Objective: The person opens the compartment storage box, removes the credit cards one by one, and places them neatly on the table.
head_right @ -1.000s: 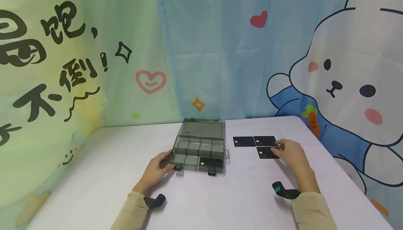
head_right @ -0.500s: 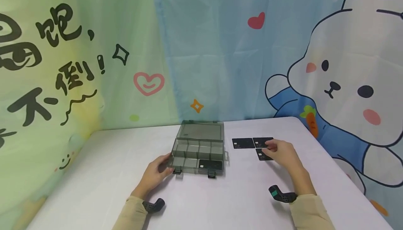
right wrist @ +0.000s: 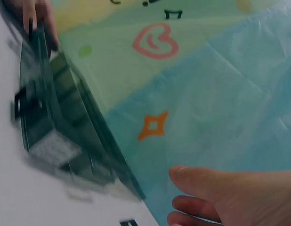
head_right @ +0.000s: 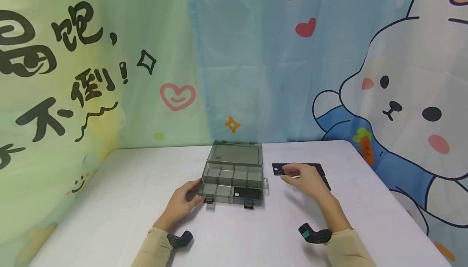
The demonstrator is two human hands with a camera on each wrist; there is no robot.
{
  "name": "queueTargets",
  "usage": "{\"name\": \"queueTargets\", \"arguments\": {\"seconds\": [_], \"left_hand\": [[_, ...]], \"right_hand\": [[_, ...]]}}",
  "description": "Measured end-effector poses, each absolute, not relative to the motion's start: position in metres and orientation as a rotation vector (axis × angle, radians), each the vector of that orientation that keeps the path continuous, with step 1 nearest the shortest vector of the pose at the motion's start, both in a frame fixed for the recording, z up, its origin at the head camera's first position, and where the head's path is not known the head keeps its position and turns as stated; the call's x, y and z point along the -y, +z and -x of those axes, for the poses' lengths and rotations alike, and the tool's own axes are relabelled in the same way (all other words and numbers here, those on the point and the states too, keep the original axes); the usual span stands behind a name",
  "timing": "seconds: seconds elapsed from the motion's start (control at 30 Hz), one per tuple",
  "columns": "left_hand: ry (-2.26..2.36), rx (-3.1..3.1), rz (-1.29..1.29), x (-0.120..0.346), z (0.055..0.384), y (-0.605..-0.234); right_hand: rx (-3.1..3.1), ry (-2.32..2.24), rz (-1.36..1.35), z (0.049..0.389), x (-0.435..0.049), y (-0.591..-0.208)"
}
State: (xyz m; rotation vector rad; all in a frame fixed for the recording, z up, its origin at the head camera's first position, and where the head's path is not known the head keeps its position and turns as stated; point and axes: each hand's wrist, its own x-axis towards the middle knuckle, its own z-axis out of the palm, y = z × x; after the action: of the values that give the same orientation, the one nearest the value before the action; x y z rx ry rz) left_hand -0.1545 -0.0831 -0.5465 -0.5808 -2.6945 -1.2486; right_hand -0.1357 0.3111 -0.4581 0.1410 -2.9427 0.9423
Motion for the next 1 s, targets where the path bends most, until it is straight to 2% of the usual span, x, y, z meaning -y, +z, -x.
{"name": "queueTargets", "arguments": {"seconds": [0.2, 0.37, 0.67, 1.0], "left_hand": [[-1.212, 2.702, 0.581, 0.086, 0.155, -0.546], [-1.187, 2.676, 0.596, 0.086, 0.155, -0.546], [-1.209, 2.700, 0.607, 0.082, 0.155, -0.547], [-1.228, 2.700, 0.595, 0.083, 0.155, -0.544]], "right_hand": [[2.924, 1.124, -0.358, 0.142, -0.276, -0.455], [2.951, 1.086, -0.573, 0.148, -0.250, -0.454], [3.081, 0.690, -0.715, 0.152, -0.227, -0.455], [3.239, 0.359, -0.683, 0.151, -0.204, -0.454]]}}
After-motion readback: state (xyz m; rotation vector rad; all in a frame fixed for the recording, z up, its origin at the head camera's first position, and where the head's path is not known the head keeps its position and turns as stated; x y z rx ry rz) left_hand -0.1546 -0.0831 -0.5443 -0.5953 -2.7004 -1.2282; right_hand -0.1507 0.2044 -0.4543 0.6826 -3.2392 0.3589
